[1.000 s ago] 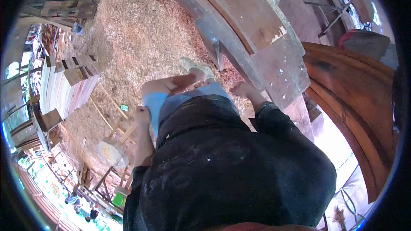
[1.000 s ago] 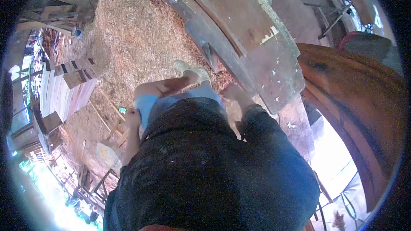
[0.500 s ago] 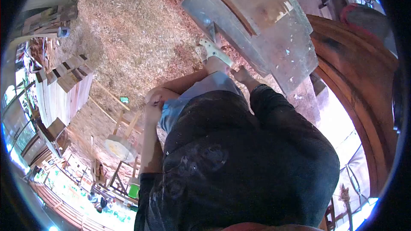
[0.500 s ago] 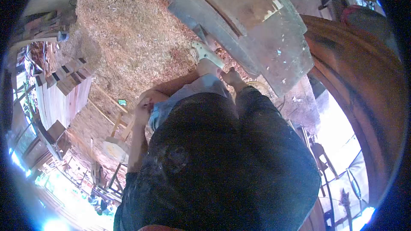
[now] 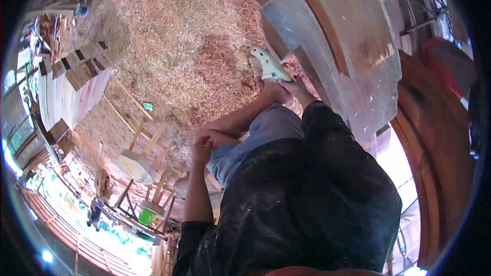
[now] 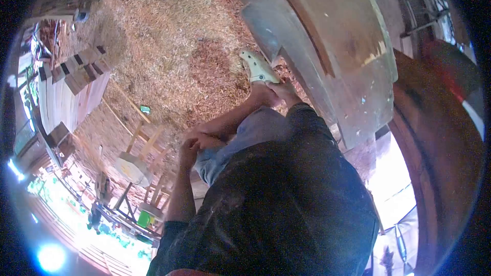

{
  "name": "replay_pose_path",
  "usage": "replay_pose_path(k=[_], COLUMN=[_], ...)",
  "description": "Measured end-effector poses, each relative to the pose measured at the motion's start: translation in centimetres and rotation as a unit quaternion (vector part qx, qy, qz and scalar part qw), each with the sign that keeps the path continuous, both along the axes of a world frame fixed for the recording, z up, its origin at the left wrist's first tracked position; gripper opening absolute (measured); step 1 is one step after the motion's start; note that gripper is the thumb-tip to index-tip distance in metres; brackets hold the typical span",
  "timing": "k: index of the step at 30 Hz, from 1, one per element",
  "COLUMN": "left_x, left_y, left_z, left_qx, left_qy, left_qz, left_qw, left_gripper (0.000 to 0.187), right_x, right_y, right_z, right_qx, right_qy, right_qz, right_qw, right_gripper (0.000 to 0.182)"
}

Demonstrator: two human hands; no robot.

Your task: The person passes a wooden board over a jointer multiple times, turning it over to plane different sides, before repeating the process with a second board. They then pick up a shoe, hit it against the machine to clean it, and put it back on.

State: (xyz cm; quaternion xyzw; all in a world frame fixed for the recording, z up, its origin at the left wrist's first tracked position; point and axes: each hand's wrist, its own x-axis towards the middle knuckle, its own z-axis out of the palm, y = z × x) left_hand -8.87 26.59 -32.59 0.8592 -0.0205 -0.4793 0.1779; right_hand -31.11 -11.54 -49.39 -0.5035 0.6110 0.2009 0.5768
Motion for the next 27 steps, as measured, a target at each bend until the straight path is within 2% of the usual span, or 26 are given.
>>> replay_pose_path(k=[2,3,5,6,7,10,12,15,17,18,19,20,22,24,25,27], left_x=[-1.1,-1.7,-2.5,-2.8,-3.1,-3.3,-3.4,-4.1,-3.9,-3.8,-3.7,-3.7,-4.8,-3.8,-2.4,2.4], left_y=[0.0,0.6,1.9,2.2,2.0,-0.4,-0.4,1.7,2.4,2.5,2.2,1.8,5.2,5.1,4.1,1.5], left_z=[0.7,0.3,-1.4,-1.9,-2.0,-0.2,0.4,-1.5,-1.4,-0.7,1.1,2.2,-0.9,-1.8,-0.6,4.0], left_qx=[0.034,0.022,-0.008,-0.021,-0.032,-0.036,-0.042,-0.053,-0.027,-0.033,-0.040,-0.050,-0.070,-0.094,-0.104,-0.157], left_qy=[-0.009,0.011,0.046,0.028,0.008,-0.051,-0.073,-0.083,-0.087,-0.092,-0.098,-0.105,-0.061,-0.014,0.008,0.048], left_qz=[0.008,0.046,0.119,0.099,0.080,0.041,0.040,0.064,0.068,0.087,0.106,0.125,0.228,0.301,0.326,0.352], left_qw=[0.999,0.999,0.992,0.994,0.996,0.997,0.996,0.993,0.994,0.991,0.989,0.985,0.969,0.949,0.940,0.922], left_gripper=[0.032,0.031,0.030,0.030,0.029,0.028,0.028,0.028,0.028,0.030,0.032,0.034,0.040,0.044,0.046,0.053], right_x=[2.1,3.0,5.8,7.5,9.7,16.4,23.3,29.7,32.4,33.8,34.2,34.4,34.3,33.7,33.4,32.6], right_y=[-0.9,-0.2,1.0,1.4,0.7,-0.5,-2.8,-4.4,-4.4,-4.9,-5.0,-4.9,-4.7,-4.8,-5.0,-5.2], right_z=[-1.1,-1.4,-2.9,-3.7,-2.3,-1.0,8.7,4.4,7.6,10.0,14.6,17.2,21.0,24.2,25.5,27.7], right_qx=[-0.072,-0.134,-0.220,-0.263,-0.299,-0.416,-0.291,-0.275,-0.102,-0.011,-0.063,-0.079,-0.104,-0.187,-0.229,-0.273], right_qy=[0.061,0.020,0.034,0.036,0.044,-0.055,-0.069,-0.230,-0.333,-0.376,-0.375,-0.412,-0.480,-0.521,-0.537,-0.517], right_qz=[0.204,0.248,0.260,0.264,0.322,0.326,0.303,0.203,0.053,-0.024,0.024,0.017,0.000,0.082,0.119,0.150], right_qw=[0.974,0.959,0.939,0.927,0.897,0.847,0.905,0.911,0.936,0.926,0.925,0.908,0.871,0.829,0.803,0.797], right_gripper=[0.095,0.092,0.087,0.085,0.080,0.078,0.075,0.065,0.063,0.062,0.063,0.065,0.069,0.075,0.078,0.082])
